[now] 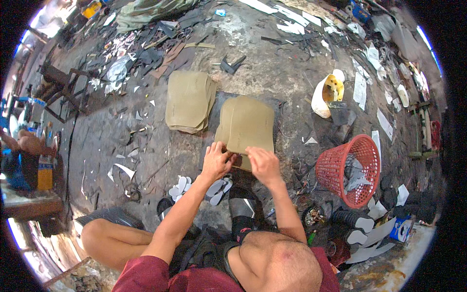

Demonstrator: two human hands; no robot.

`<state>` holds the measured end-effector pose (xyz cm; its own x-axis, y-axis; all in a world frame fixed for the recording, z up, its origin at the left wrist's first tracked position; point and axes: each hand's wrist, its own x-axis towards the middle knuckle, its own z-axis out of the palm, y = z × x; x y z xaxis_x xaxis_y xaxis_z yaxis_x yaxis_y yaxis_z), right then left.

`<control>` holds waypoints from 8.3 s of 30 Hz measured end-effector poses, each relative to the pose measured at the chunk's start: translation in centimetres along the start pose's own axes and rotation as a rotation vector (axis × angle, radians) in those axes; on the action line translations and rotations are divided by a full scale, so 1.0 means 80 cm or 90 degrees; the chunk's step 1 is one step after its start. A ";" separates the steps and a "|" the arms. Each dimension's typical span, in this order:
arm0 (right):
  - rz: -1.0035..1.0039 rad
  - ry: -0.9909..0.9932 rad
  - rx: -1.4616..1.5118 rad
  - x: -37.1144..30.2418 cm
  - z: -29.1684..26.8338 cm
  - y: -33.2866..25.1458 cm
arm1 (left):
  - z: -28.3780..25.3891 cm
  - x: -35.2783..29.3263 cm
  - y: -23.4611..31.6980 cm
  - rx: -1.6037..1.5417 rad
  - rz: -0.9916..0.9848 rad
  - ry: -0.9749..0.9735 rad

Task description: The person sits on the floor and repeatedly places small white plastic pieces onto a stack of tan shoe insoles. They pick up each piece, position it on the insole, and press it down before moving to the next piece.

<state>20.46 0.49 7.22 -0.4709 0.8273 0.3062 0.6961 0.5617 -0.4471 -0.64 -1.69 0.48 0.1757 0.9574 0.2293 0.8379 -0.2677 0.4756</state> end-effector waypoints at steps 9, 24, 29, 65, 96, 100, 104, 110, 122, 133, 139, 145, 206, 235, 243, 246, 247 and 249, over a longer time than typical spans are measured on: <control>0.121 0.015 -0.025 0.013 0.042 0.009 | 0.006 -0.002 0.001 -0.038 -0.041 0.002; 0.175 -0.220 -0.067 0.052 0.037 0.008 | 0.009 -0.031 0.069 0.089 -0.096 0.114; 0.093 -0.324 -0.145 0.043 0.033 -0.006 | 0.008 -0.039 0.072 0.098 -0.103 0.106; 0.336 0.114 0.299 0.007 -0.056 -0.024 | -0.067 0.008 0.048 -1.197 -0.585 -0.248; 0.319 -0.166 0.668 -0.066 0.122 -0.080 | -0.091 -0.127 -0.018 -0.663 -0.559 -0.242; 0.335 -0.194 0.587 -0.081 0.129 -0.079 | -0.105 -0.123 -0.030 -0.315 -0.479 -0.341; 0.246 -0.164 0.455 -0.087 0.121 -0.091 | -0.111 -0.118 -0.024 -0.472 -0.550 -0.062; 0.467 -0.152 0.784 -0.056 0.088 -0.079 | -0.097 -0.098 0.012 -0.728 -0.532 -0.110; 0.331 -0.002 0.498 -0.053 0.099 -0.087 | -0.119 -0.078 -0.012 -0.678 -0.530 -0.292; 0.325 0.125 -0.163 -0.039 -0.007 0.027 | -0.113 -0.069 -0.013 -0.696 -0.547 -0.090; -0.067 -0.129 -0.058 -0.022 0.006 0.006 | -0.059 -0.020 0.005 -0.719 -0.536 0.105; 0.182 0.163 0.123 0.030 -0.066 0.006 | -0.006 0.025 0.014 -0.329 -0.309 0.010; 0.260 -0.163 0.082 0.020 0.030 0.057 | -0.012 -0.016 0.047 0.103 -0.008 -0.013; 0.539 0.342 0.700 0.006 0.031 -0.017 | -0.056 0.029 0.072 -1.241 -0.347 -0.128; 0.535 0.379 0.665 0.001 0.026 0.001 | -0.086 0.086 -0.024 -1.116 -0.403 0.306; 0.572 0.313 0.620 -0.008 0.024 0.016 | -0.086 0.097 -0.129 -1.205 -0.550 0.358; 0.567 0.281 0.601 -0.012 0.027 0.016 | -0.077 0.097 -0.156 -1.249 -0.591 0.359; 0.497 0.206 0.559 -0.021 0.036 0.011 | -0.059 0.096 -0.206 -1.314 -0.773 0.398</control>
<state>20.31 -0.35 3.91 0.1544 0.9751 -0.1591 0.0701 -0.1714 -0.9827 -15.52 9.60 -1.60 -0.1925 0.6812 -0.7064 -0.9566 0.0302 0.2897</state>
